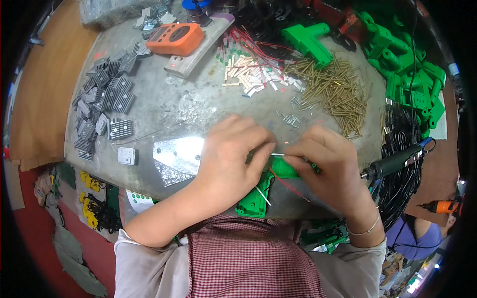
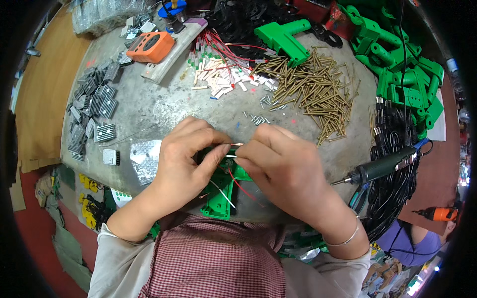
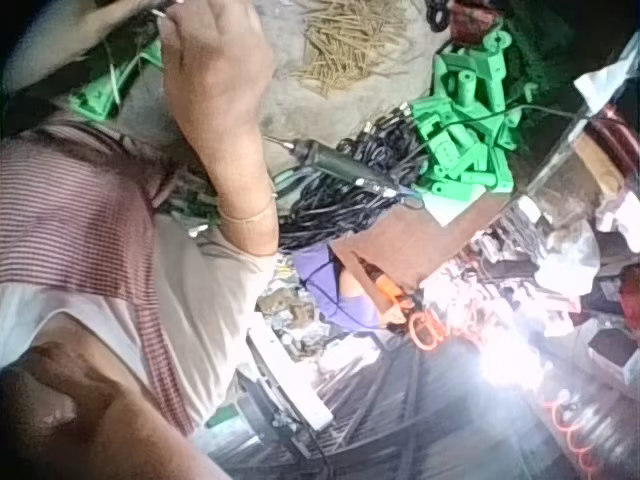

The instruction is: The person solders internal wires using a soldering iron, fits electrical components into a plastic tool casing, secures the housing with a power screwdriver, and prepares and solders wiring for another tool assembly.

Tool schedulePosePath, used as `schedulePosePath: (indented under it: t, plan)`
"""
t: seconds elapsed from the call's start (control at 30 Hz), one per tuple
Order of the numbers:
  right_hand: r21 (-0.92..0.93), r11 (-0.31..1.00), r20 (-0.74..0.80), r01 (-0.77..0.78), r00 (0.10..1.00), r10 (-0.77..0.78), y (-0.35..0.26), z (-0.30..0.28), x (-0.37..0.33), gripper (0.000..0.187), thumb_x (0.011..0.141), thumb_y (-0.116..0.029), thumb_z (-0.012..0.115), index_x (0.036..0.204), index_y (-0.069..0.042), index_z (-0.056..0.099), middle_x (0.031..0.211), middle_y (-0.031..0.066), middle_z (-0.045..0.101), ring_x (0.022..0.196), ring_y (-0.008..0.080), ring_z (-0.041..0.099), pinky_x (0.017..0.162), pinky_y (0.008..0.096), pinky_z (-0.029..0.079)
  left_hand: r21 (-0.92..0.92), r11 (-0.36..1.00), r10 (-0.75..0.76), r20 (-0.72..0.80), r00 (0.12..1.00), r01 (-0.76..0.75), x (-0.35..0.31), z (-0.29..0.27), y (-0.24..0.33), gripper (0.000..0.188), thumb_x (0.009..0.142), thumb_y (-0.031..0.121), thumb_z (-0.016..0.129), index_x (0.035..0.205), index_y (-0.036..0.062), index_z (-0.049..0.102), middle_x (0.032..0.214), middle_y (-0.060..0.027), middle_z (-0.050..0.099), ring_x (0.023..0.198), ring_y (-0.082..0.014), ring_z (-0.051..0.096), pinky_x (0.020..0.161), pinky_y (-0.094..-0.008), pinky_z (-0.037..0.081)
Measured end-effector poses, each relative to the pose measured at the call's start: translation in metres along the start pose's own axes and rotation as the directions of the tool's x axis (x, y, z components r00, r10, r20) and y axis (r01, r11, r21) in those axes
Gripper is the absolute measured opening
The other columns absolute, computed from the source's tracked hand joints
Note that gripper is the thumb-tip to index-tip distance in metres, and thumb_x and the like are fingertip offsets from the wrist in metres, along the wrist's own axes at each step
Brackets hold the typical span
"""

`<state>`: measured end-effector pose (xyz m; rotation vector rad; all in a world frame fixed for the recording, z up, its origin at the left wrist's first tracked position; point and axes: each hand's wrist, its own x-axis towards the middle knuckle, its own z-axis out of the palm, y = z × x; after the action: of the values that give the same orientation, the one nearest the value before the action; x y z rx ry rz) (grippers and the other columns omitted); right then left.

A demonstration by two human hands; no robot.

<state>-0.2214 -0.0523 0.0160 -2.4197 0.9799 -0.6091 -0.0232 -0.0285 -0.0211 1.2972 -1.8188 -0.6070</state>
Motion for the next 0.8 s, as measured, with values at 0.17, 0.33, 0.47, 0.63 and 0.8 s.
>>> schedulePosePath:
  t: [0.17, 0.33, 0.47, 0.63, 0.8]
  plan:
    - [-0.188, 0.976, -0.169, 0.11, 0.975, -0.143, 0.001, 0.007, 0.002, 0.012, 0.078, -0.005, 0.072, 0.089, -0.008, 0.066, 0.079, 0.0065, 0.056, 0.071, 0.0259, 0.06, 0.059, 0.0355, 0.048, -0.182, 0.977, -0.094, 0.117, 0.989, 0.115, 0.001, -0.003, 0.003, 0.009, 0.077, 0.002, 0.072, 0.086, 0.0015, 0.07, 0.086, -0.0125, 0.07, 0.082, -0.0292, 0.068, 0.076, -0.0357, 0.051]
    - [-0.093, 0.995, -0.147, 0.048, 0.987, -0.061, 0.004, 0.005, -0.001, 0.014, 0.078, -0.004, 0.073, 0.087, -0.005, 0.063, 0.081, 0.0077, 0.057, 0.069, 0.0235, 0.06, 0.059, 0.0333, 0.049, -0.091, 0.996, 0.019, 0.072, 0.997, -0.012, -0.003, -0.002, 0.001, 0.015, 0.075, 0.004, 0.074, 0.09, 0.003, 0.07, 0.084, -0.0108, 0.069, 0.08, -0.0271, 0.067, 0.072, -0.0365, 0.051]
    - [0.142, 0.986, -0.118, -0.083, 0.988, 0.1, -0.001, 0.007, -0.002, 0.009, 0.086, -0.006, 0.069, 0.087, -0.004, 0.061, 0.075, 0.0048, 0.056, 0.061, 0.0172, 0.058, 0.055, 0.0298, 0.046, 0.144, 0.941, 0.315, -0.035, 0.948, -0.307, -0.004, 0.001, 0.0, 0.022, 0.068, 0.006, 0.075, 0.089, 0.0042, 0.07, 0.081, -0.006, 0.066, 0.079, -0.0253, 0.064, 0.067, -0.0332, 0.049]
    - [0.688, -0.267, 0.724, -0.675, 0.665, 0.183, 0.021, 0.009, 0.001, 0.01, 0.098, -0.013, 0.06, 0.092, -0.006, 0.058, 0.07, -0.0038, 0.054, 0.059, 0.0069, 0.054, 0.05, 0.0236, 0.042, 0.312, 0.843, 0.477, -0.062, 0.877, -0.437, -0.006, 0.0, 0.0, 0.024, 0.064, 0.005, 0.075, 0.088, 0.005, 0.069, 0.079, -0.004, 0.063, 0.075, -0.0264, 0.058, 0.064, -0.0327, 0.047]
    - [0.451, 0.841, 0.03, -0.298, 0.947, 0.319, 0.0, 0.015, -0.003, 0.01, 0.097, -0.013, 0.06, 0.09, -0.006, 0.057, 0.072, -0.0005, 0.058, 0.059, 0.0082, 0.055, 0.051, 0.0229, 0.042, 0.08, 0.944, 0.324, -0.038, 0.945, -0.32, -0.001, -0.003, -0.005, 0.028, 0.06, 0.001, 0.074, 0.087, 0.0064, 0.069, 0.078, -0.0029, 0.063, 0.077, -0.0266, 0.057, 0.065, -0.0346, 0.047]
